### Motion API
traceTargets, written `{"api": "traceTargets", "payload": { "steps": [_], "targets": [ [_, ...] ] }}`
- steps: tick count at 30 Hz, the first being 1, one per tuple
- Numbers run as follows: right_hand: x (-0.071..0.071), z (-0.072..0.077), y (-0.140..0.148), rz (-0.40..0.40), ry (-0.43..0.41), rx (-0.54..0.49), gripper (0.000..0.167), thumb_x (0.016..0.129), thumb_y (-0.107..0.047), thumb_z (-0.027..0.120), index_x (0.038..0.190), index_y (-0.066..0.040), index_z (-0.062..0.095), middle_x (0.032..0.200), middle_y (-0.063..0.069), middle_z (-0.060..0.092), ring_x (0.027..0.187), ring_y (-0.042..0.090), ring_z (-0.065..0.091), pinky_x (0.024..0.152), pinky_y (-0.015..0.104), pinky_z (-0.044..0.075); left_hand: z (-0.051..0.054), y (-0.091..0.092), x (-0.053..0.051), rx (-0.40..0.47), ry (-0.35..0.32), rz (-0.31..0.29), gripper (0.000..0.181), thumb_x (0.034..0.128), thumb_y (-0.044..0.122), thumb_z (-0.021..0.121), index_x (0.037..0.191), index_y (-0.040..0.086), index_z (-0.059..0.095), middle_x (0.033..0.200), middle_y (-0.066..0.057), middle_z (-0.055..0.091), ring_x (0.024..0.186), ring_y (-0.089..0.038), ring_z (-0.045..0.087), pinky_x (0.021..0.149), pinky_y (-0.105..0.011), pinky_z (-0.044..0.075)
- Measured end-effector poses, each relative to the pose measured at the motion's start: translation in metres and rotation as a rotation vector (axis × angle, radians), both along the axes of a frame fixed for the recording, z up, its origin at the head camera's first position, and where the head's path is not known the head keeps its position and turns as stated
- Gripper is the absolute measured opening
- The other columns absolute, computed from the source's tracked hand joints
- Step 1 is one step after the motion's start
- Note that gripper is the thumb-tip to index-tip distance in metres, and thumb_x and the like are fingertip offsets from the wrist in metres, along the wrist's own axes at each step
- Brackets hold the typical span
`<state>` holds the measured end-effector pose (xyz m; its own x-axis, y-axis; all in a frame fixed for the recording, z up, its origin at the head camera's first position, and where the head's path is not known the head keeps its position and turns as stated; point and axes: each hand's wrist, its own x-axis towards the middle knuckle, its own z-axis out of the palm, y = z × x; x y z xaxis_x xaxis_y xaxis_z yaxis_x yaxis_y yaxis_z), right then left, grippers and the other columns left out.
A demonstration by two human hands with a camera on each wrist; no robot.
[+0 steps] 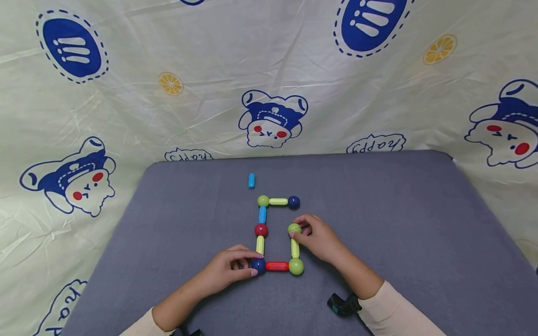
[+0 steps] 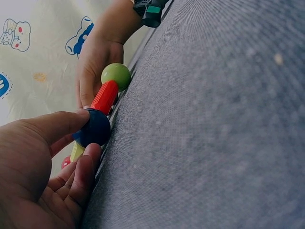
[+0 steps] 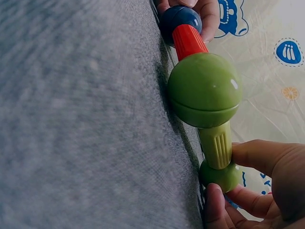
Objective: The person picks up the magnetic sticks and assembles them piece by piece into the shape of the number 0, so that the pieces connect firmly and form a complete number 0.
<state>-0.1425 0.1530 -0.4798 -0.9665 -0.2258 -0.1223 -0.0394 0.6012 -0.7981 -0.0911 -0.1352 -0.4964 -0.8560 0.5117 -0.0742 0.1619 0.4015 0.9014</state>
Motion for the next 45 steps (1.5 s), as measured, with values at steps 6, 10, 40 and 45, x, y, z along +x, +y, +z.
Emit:
{"api": "traceTargets", "payload": {
  "steps": [6,10,40,45],
  "targets": [
    [-0.001,0.0,0.001,-0.004,-0.006,0.008,0.036,0.094,-0.026,0.073,0.122,-0.006,0.065,0.113,0.01,0.064,0.09,0.016,0.058,0.07,0.025,0.048,0.0,0.001,0.0,-0.002,0.006,0.002,0.032,0.0903,0.03,0.078,0.122,0.03,0.073,0.103,0.004,0.065,0.081,-0.004,0.059,0.072,-0.021,0.051],
    [-0.001,0.001,0.001,-0.005,0.001,0.007,0.036,0.094,-0.026,0.073,0.123,-0.007,0.064,0.114,0.011,0.064,0.09,0.016,0.057,0.069,0.024,0.048,-0.001,0.001,-0.001,-0.006,0.009,0.002,0.031,0.0904,0.031,0.077,0.122,0.03,0.073,0.103,0.005,0.065,0.082,-0.003,0.059,0.072,-0.021,0.051],
    [-0.056,0.031,-0.009,0.068,0.128,-0.076,0.052,0.095,-0.023,0.072,0.141,-0.005,0.054,0.137,0.015,0.055,0.122,0.032,0.057,0.103,0.051,0.049,-0.002,0.0,-0.001,-0.001,0.011,0.006,0.03,0.0903,0.03,0.078,0.12,0.03,0.074,0.101,0.004,0.065,0.08,-0.004,0.058,0.071,-0.021,0.051],
    [-0.074,0.036,-0.021,0.104,0.113,-0.041,0.054,0.096,-0.025,0.07,0.144,-0.006,0.052,0.14,0.016,0.054,0.124,0.033,0.055,0.106,0.052,0.047,-0.003,0.0,-0.001,0.005,0.018,0.005,0.03,0.09,0.03,0.078,0.119,0.03,0.074,0.101,0.004,0.065,0.08,-0.004,0.058,0.071,-0.021,0.051]
  ]
}}
